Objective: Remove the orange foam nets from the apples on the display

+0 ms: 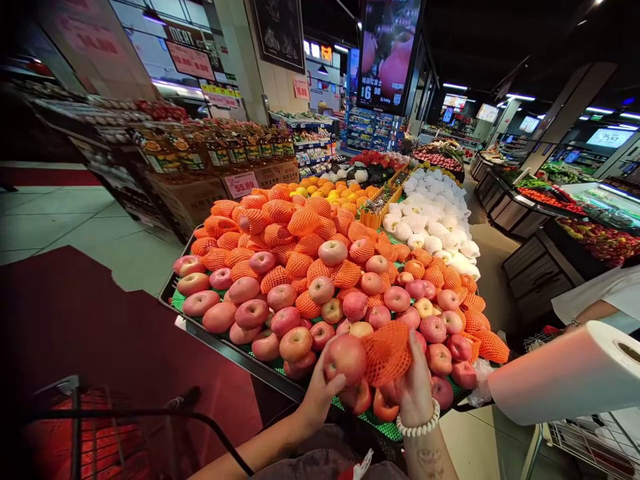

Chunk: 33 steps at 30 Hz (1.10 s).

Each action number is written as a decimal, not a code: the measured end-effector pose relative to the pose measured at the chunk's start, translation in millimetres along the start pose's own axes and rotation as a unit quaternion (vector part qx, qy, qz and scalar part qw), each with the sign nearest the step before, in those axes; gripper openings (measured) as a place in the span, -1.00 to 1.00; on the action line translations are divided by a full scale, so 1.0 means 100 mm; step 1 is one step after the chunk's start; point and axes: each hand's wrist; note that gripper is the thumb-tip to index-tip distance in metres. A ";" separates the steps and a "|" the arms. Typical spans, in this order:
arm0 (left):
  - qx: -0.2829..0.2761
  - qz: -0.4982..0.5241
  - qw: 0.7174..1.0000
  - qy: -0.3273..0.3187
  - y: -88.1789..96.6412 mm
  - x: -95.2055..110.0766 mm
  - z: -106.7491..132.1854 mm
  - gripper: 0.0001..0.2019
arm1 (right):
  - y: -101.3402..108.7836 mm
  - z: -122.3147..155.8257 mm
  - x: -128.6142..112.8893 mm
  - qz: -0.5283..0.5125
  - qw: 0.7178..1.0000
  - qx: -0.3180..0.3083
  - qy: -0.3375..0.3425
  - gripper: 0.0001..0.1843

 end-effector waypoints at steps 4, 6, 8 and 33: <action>0.019 0.164 0.978 0.126 0.09 0.09 -0.09 -0.19 | 0.09 -0.06 -0.21 0.010 0.988 0.136 0.072 -0.19; 0.015 0.229 0.960 0.162 0.12 0.13 -0.10 -0.16 | 0.15 -0.03 -0.25 0.103 0.972 0.149 0.149 -0.31; 0.039 0.284 0.942 0.175 0.11 0.14 -0.11 -0.19 | 0.18 0.03 -0.24 0.230 0.954 0.066 0.182 -0.56; 0.094 0.220 0.945 0.222 0.08 -0.05 -0.02 -0.19 | -0.27 0.42 0.03 0.460 0.817 -0.089 0.335 -0.16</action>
Point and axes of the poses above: each hand's wrist, its own z-axis away from the middle knuckle, its own y-axis out of the back of the hand, x = y × z, and after that the axes turned 14 degrees about -y, right-handed
